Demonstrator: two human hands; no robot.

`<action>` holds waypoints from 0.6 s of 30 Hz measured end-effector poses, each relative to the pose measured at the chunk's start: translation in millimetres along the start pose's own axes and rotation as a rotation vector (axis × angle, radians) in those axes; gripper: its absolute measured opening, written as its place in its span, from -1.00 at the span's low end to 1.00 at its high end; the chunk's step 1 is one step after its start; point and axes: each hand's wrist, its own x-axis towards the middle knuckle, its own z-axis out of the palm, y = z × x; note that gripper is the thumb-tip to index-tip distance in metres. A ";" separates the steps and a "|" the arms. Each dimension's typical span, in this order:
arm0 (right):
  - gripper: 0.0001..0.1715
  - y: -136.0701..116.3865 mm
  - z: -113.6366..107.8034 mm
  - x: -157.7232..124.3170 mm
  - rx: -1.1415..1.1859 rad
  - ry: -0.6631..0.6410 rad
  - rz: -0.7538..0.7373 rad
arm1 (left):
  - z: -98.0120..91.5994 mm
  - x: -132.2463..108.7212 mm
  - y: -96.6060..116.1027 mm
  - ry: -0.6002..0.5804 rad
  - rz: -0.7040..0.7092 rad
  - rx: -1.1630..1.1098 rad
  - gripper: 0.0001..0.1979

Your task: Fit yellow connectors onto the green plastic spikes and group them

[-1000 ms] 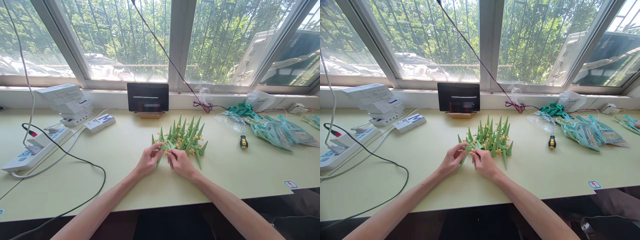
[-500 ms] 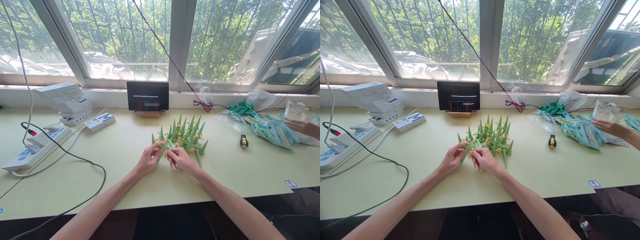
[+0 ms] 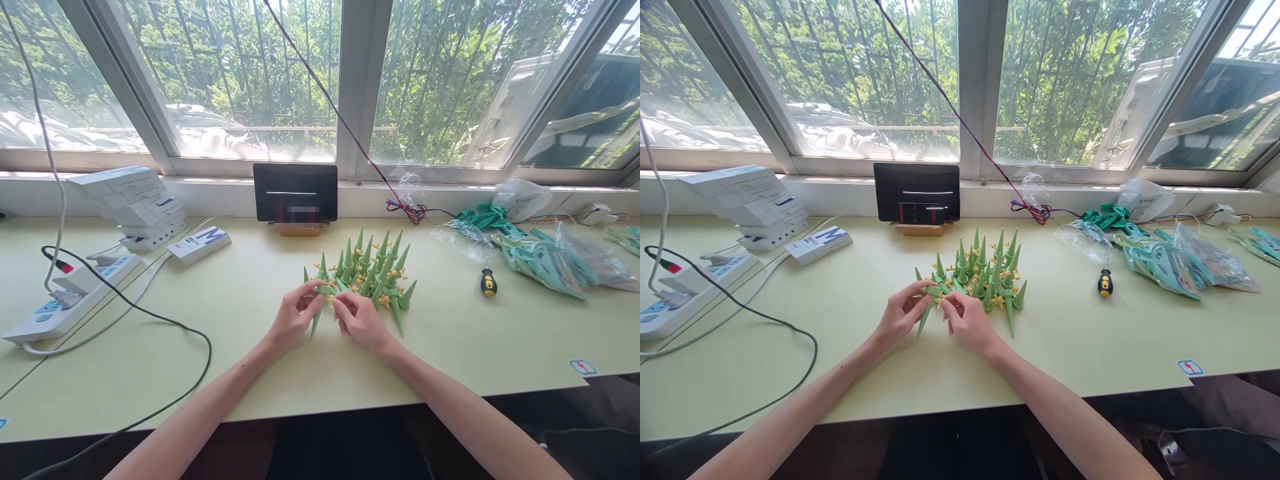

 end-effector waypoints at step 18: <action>-0.78 27.4 -0.4 0.7 -0.529 0.150 -0.461 | 2.0 -1.7 -0.6 -0.007 -0.023 -0.018 -0.67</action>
